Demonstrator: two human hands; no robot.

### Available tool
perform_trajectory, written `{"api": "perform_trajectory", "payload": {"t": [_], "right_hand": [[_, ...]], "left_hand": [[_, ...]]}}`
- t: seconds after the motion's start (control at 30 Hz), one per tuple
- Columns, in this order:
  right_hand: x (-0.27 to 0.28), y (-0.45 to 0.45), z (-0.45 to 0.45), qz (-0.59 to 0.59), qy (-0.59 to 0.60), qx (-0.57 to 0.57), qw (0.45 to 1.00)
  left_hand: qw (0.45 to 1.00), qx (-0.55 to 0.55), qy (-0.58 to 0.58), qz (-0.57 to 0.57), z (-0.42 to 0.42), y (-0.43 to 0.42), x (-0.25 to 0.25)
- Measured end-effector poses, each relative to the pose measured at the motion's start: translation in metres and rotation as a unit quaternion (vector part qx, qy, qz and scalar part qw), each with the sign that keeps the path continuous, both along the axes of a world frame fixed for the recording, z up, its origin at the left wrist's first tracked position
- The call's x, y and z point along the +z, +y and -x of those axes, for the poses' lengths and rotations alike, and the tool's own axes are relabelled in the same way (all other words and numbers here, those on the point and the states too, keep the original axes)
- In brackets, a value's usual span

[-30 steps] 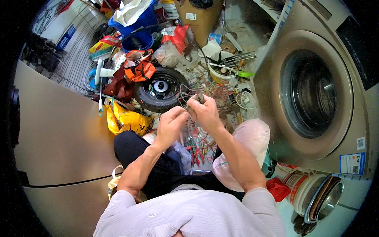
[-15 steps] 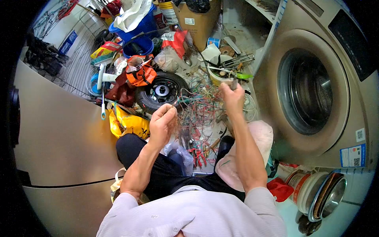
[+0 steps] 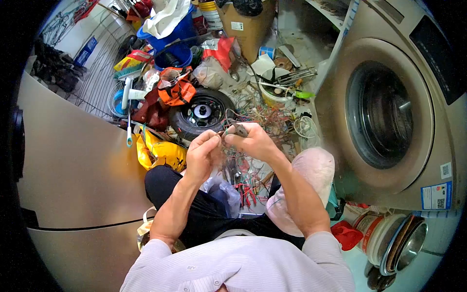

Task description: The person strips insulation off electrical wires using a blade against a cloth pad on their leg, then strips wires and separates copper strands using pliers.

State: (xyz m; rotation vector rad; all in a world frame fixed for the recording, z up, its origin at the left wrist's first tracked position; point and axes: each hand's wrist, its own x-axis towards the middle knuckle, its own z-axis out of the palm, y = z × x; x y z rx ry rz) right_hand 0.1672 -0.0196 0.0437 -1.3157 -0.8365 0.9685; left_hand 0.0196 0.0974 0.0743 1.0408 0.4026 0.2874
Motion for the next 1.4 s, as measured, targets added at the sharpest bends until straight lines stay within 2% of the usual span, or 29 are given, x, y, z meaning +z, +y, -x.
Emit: {"api": "perform_trajectory", "payload": {"t": [0.1, 0.17, 0.3, 0.4, 0.5, 0.57, 0.6, 0.67, 0.77, 0.9, 0.97, 1.0, 1.07, 1.1, 1.13, 1.23, 1.4], "right_hand": [[-0.002, 0.002, 0.0, -0.024, -0.052, -0.026, 0.998], [0.006, 0.001, 0.004, -0.035, 0.019, -0.058, 0.998], [-0.007, 0.004, -0.002, -0.074, 0.013, -0.056, 0.996], [-0.007, 0.002, -0.001, -0.061, -0.018, -0.061, 0.996], [-0.002, 0.001, 0.002, -0.05, 0.023, -0.073, 0.996], [-0.01, 0.003, 0.0, -0.078, 0.167, -0.051, 0.982], [-0.012, 0.004, 0.001, -0.078, 0.166, -0.052, 0.982], [-0.015, 0.008, 0.005, -0.086, 0.205, -0.088, 0.971], [-0.013, 0.006, 0.005, -0.078, 0.23, -0.085, 0.966], [-0.011, 0.005, 0.005, -0.077, 0.232, -0.092, 0.965], [-0.008, 0.002, 0.001, -0.04, 0.111, -0.064, 0.991], [-0.008, 0.002, 0.002, -0.04, 0.112, -0.063, 0.991], [-0.009, 0.003, 0.002, -0.068, -0.024, -0.072, 0.995], [-0.01, 0.002, 0.002, -0.068, -0.023, -0.072, 0.995], [-0.01, 0.002, 0.003, -0.063, -0.035, -0.072, 0.995], [-0.006, -0.002, 0.004, -0.052, -0.046, -0.07, 0.995], [-0.002, -0.006, 0.004, -0.031, -0.036, -0.061, 0.997]], "left_hand": [[1.0, 0.017, -0.007, 0.019, -0.005, 0.004, -0.007], [0.999, 0.025, -0.01, 0.023, -0.007, 0.007, -0.008], [0.999, 0.028, -0.031, 0.03, -0.01, 0.006, -0.007], [0.999, 0.024, 0.028, -0.002, -0.01, 0.003, -0.006], [0.999, 0.017, 0.019, 0.029, -0.011, 0.005, -0.012], [0.999, 0.044, -0.006, -0.008, -0.012, 0.005, -0.018], [0.999, 0.044, -0.007, -0.008, -0.013, 0.004, -0.019], [0.994, 0.034, 0.024, -0.098, -0.011, 0.003, -0.019], [0.993, 0.023, 0.037, -0.107, -0.01, 0.002, -0.02], [0.993, 0.023, 0.054, -0.102, -0.01, -0.001, -0.015], [0.993, 0.037, 0.087, -0.068, -0.009, 0.001, -0.013], [0.993, 0.038, 0.088, -0.068, -0.009, 0.001, -0.015], [0.959, 0.069, 0.037, -0.271, -0.012, 0.002, -0.021], [0.942, 0.059, 0.042, -0.328, -0.012, 0.004, -0.022], [0.942, 0.058, 0.042, -0.328, -0.01, 0.004, -0.023], [0.874, 0.071, 0.058, -0.478, -0.005, 0.002, -0.015], [0.895, 0.049, 0.064, -0.438, -0.002, 0.005, -0.014]]}}
